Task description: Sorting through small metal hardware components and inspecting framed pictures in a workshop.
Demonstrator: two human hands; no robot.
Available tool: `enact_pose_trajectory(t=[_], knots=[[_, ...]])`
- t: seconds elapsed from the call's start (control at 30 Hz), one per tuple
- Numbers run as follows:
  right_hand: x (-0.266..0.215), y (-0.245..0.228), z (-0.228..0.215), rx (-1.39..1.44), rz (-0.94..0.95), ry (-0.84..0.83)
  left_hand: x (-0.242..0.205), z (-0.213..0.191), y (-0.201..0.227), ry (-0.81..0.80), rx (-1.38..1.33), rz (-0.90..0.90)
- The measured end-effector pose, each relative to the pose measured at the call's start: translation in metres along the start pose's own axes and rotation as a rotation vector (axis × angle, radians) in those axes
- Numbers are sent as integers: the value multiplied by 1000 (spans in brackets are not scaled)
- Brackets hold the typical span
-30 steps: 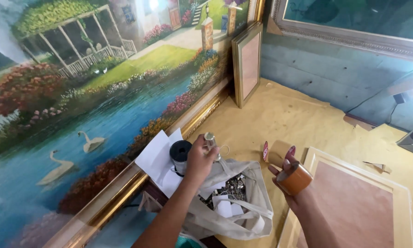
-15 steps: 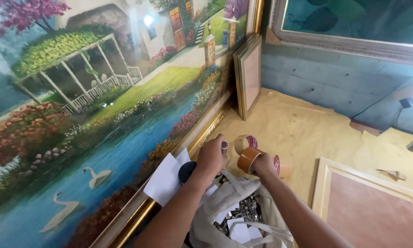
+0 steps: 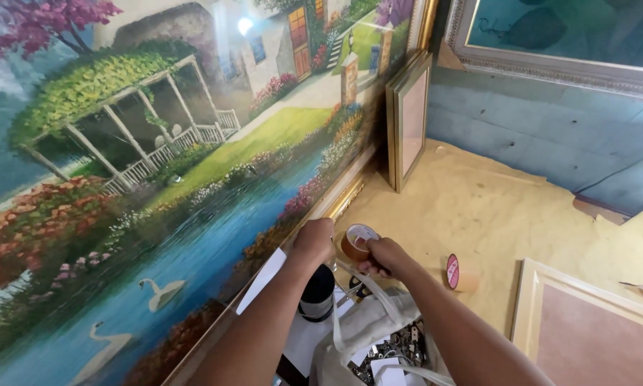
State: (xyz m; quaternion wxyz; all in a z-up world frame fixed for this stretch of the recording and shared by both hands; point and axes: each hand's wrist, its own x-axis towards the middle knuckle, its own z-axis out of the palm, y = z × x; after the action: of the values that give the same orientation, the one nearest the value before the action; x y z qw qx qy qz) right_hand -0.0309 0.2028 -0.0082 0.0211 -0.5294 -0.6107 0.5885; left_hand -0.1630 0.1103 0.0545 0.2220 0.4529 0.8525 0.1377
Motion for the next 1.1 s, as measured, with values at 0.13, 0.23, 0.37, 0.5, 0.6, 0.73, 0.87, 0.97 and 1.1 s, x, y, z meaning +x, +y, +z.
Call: enact_pose_trajectory(t=[0.13, 0.23, 0.37, 0.5, 0.6, 0.73, 0.87, 0.97, 1.1], knots=[[-48, -31, 13, -128, -98, -36, -37, -32, 14, -29, -9, 4], [-18, -4, 14, -308, -171, -21, -17, -10, -3, 8, -21, 2], [-61, -6, 6, -299, -183, 72, -45, -34, 11, 9, -52, 49], [-124, 7, -12, 252, -178, 199, -62, -38, 18, 129, -106, 132], [-154, 43, -24, 418, -238, 221, -98, -34, 39, 418, -202, 391], [-168, 97, -18, -12, -89, 271, -160, -2, 69, 337, -440, 892], [-154, 164, 1, -536, -795, 338, -151, 67, 50, -291, -161, 552], [-188, 148, 2, -1024, -411, 139, -130, 98, 24, -338, 159, 606], [-191, 156, -18, -983, -502, 91, -116, 106, 1, -40, 329, 698]])
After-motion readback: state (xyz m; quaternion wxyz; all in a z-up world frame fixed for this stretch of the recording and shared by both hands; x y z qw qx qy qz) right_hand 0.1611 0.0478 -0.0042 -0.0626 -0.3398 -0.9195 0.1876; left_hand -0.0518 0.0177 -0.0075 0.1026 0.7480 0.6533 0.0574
